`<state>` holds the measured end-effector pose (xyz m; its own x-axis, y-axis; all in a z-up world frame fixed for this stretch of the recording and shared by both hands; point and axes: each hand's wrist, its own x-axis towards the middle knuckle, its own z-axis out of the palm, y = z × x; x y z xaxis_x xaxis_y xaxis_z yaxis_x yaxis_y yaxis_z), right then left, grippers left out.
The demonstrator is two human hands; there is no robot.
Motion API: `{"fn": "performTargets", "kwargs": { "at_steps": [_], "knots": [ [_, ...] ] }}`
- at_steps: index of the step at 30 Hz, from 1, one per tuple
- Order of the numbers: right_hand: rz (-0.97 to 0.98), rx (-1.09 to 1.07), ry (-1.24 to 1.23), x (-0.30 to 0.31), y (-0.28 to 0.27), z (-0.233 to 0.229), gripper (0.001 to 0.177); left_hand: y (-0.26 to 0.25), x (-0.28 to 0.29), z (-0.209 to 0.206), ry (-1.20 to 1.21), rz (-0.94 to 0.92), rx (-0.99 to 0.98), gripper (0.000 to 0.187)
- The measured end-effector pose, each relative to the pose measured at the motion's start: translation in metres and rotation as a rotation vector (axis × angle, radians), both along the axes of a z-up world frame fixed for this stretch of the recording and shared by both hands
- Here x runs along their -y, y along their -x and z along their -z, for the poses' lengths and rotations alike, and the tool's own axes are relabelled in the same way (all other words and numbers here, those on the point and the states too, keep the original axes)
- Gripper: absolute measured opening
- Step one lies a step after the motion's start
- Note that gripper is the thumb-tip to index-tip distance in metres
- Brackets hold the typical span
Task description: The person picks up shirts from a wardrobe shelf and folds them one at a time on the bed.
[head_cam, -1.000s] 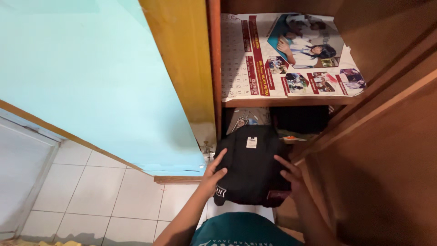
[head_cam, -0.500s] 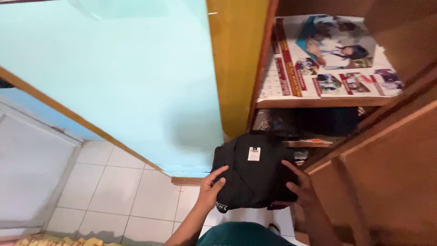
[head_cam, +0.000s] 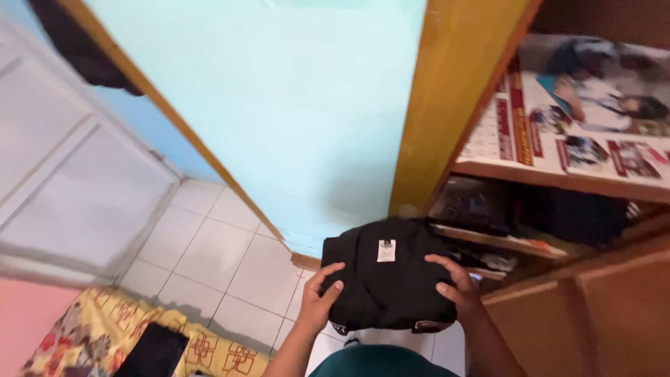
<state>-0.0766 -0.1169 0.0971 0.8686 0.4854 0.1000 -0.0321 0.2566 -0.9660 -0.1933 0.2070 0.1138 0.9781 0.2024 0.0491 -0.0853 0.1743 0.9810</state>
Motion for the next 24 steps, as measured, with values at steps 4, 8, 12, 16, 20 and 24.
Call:
{"fn": "performTargets", "kwargs": {
  "at_steps": [4,8,12,16,20,24],
  "knots": [
    [-0.152,-0.119,-0.096,-0.009,-0.013,-0.018,0.07,0.017,0.012,-0.01,0.083,-0.096,-0.035,0.043],
    [-0.235,-0.187,-0.081,-0.014,-0.022,-0.024,0.071,0.033,0.03,-0.018,0.09,-0.209,0.002,0.048],
    [-0.339,0.02,-0.051,-0.019,-0.036,-0.015,0.074,0.054,0.046,-0.023,0.078,-0.328,-0.003,0.052],
    [-0.455,0.017,-0.062,-0.025,-0.043,0.0,0.074,0.073,0.061,-0.02,0.052,-0.435,0.004,0.053],
    [-0.513,0.089,-0.048,-0.035,-0.046,0.012,0.071,0.095,0.071,-0.013,0.071,-0.534,0.004,0.054],
    [-0.639,-0.038,-0.117,-0.044,-0.043,0.018,0.069,0.117,0.08,-0.016,0.045,-0.64,-0.01,0.051]
  ]
}}
